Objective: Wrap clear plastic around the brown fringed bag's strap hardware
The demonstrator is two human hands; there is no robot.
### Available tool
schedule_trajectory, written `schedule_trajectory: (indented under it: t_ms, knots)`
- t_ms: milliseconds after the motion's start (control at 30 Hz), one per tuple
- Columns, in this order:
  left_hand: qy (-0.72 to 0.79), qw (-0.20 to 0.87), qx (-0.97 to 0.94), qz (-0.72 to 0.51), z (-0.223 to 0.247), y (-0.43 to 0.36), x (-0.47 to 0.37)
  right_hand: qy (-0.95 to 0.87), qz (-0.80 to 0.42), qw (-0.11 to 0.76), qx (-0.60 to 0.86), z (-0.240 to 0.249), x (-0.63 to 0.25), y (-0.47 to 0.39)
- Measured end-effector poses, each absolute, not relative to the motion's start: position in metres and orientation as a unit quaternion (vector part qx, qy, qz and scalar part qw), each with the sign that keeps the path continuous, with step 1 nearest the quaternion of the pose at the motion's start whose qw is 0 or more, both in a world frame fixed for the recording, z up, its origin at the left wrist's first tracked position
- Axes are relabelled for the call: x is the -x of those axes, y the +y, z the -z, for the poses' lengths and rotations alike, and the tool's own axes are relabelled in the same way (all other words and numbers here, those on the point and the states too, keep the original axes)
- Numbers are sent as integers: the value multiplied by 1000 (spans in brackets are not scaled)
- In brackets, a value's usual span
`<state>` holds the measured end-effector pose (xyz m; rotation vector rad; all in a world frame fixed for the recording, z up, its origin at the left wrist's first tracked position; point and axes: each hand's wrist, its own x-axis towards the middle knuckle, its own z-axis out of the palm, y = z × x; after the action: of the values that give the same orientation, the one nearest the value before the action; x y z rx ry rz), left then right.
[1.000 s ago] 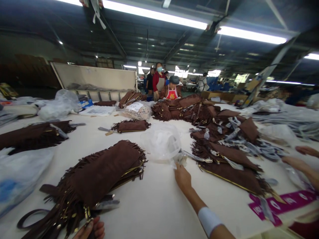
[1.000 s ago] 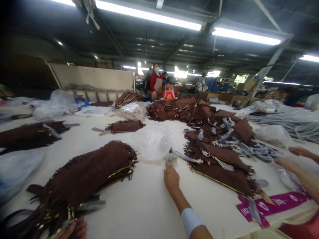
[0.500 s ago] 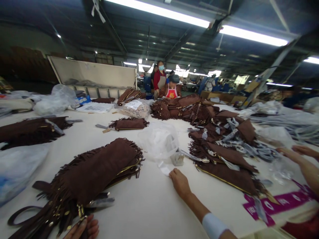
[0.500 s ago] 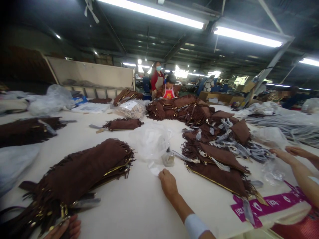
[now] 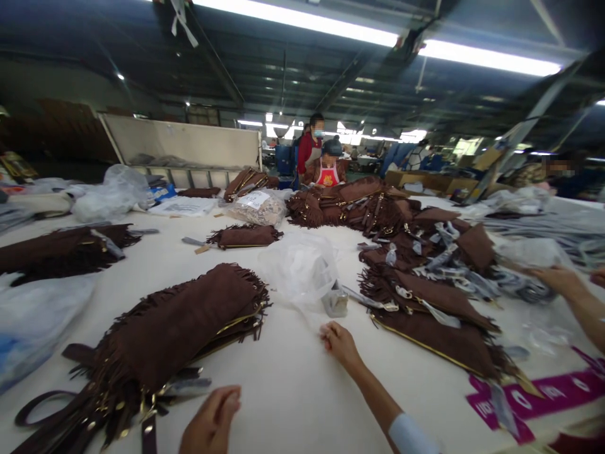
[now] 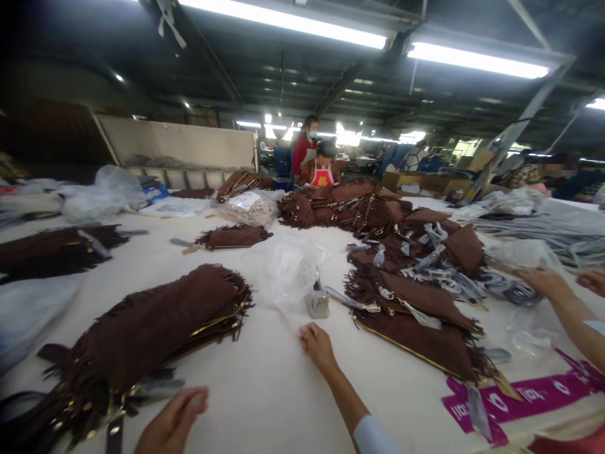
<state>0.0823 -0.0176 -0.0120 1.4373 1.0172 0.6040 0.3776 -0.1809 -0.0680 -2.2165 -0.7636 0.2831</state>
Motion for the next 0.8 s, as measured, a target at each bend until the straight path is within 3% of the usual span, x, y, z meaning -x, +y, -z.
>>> schedule_trajectory:
  t_ms: [167, 500, 600, 700, 800]
  knots:
    - [388, 739, -549, -51, 20, -57, -196, -337, -95, 368, 861, 65, -363, -190]
    - [422, 768, -481, 37, 33, -63, -274, -470, -21, 266, 842, 65, -339, -199]
    - [436, 763, -477, 31, 35, -63, -276, -431, -46, 350, 830, 66, -348, -204]
    - [435, 759, -484, 15, 38, -63, -275, -270, -154, 464, 830, 68, -365, -203]
    - [431, 748, -506, -10, 42, -66, -276, -207, -258, 491, 806, 70, -379, -190]
